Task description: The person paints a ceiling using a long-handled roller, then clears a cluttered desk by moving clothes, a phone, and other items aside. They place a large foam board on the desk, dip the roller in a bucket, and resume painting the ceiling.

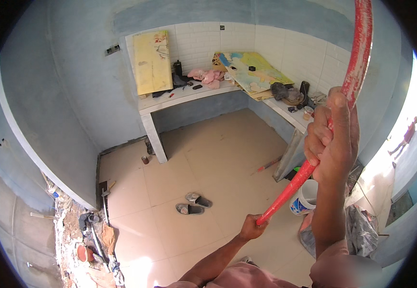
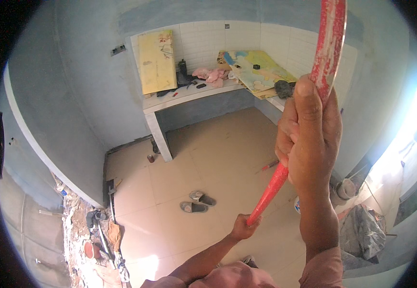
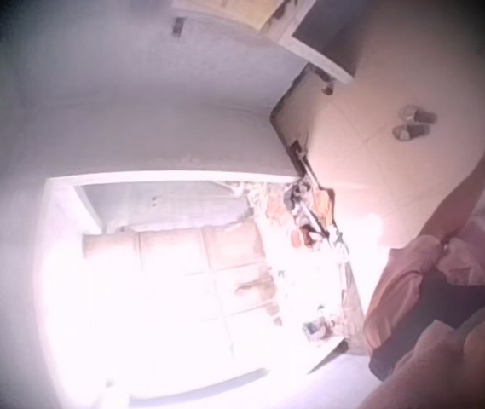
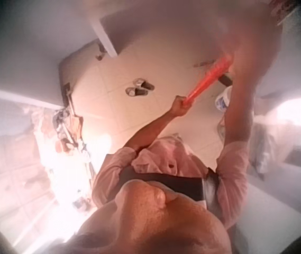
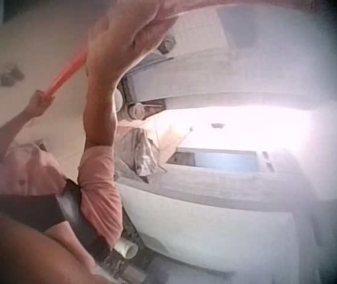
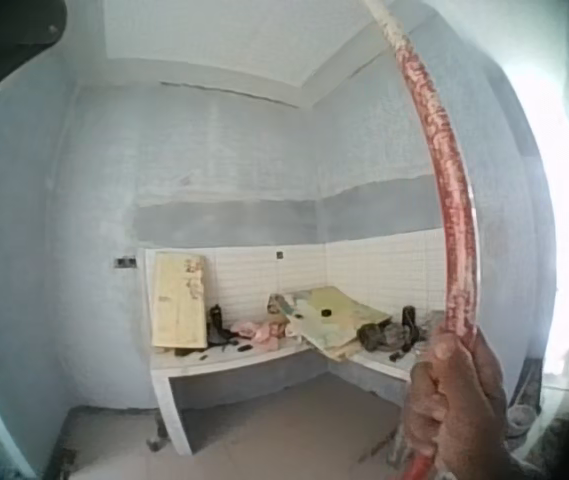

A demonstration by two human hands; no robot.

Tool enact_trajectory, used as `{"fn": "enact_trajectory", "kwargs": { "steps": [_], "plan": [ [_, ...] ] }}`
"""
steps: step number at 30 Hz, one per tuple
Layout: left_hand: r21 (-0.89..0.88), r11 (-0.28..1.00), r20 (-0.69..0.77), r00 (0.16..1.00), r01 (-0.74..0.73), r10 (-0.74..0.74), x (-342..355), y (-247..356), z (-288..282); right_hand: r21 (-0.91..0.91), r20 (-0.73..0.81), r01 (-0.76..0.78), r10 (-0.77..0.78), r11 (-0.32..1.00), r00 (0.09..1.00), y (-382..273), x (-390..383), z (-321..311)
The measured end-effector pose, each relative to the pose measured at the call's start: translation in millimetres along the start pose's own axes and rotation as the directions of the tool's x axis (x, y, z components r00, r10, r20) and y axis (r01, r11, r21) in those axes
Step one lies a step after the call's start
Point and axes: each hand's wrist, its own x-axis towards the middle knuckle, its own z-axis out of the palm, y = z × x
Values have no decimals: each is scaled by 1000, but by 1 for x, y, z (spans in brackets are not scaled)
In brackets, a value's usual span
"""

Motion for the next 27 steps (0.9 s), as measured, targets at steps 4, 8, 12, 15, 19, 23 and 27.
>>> {"fn": "enact_trajectory", "kwargs": {
  "steps": [4, 8, 12, 15, 19, 23, 27],
  "plan": [
    [24, 999, 19, 999, -40, 39, 7, -35, 0, -16, -9, 42, -43, 999, 999, -1, -7, 6],
    [-25, 998, 39, 997, -60, 61, 4, -13, 9, -26, 73, 74, -72, 997, 995, -13, -14, -5],
    [-213, 976, 259, 960, -52, 108, 6, -17, 5, -3, 147, 101, -99, 995, 984, -16, -16, -23],
    [-218, 961, 637, 771, 172, 6, 10, -23, -4, 169, 219, 75, -112, 983, 969, -21, -20, -49],
    [-138, 948, 839, 543, 288, -43, 14, -34, 15, 82, 39, 238, -241, 968, 970, -34, -27, -79],
    [-101, 989, 810, 586, 113, 16, 18, -23, 51, 99, 372, 307, -321, 947, 871, -56, -8, -140],
    [-88, 996, 676, 734, -15, 71, 37, -14, 106, 112, 457, 200, -229, 973, 859, -80, 2, -171]
  ]
}}
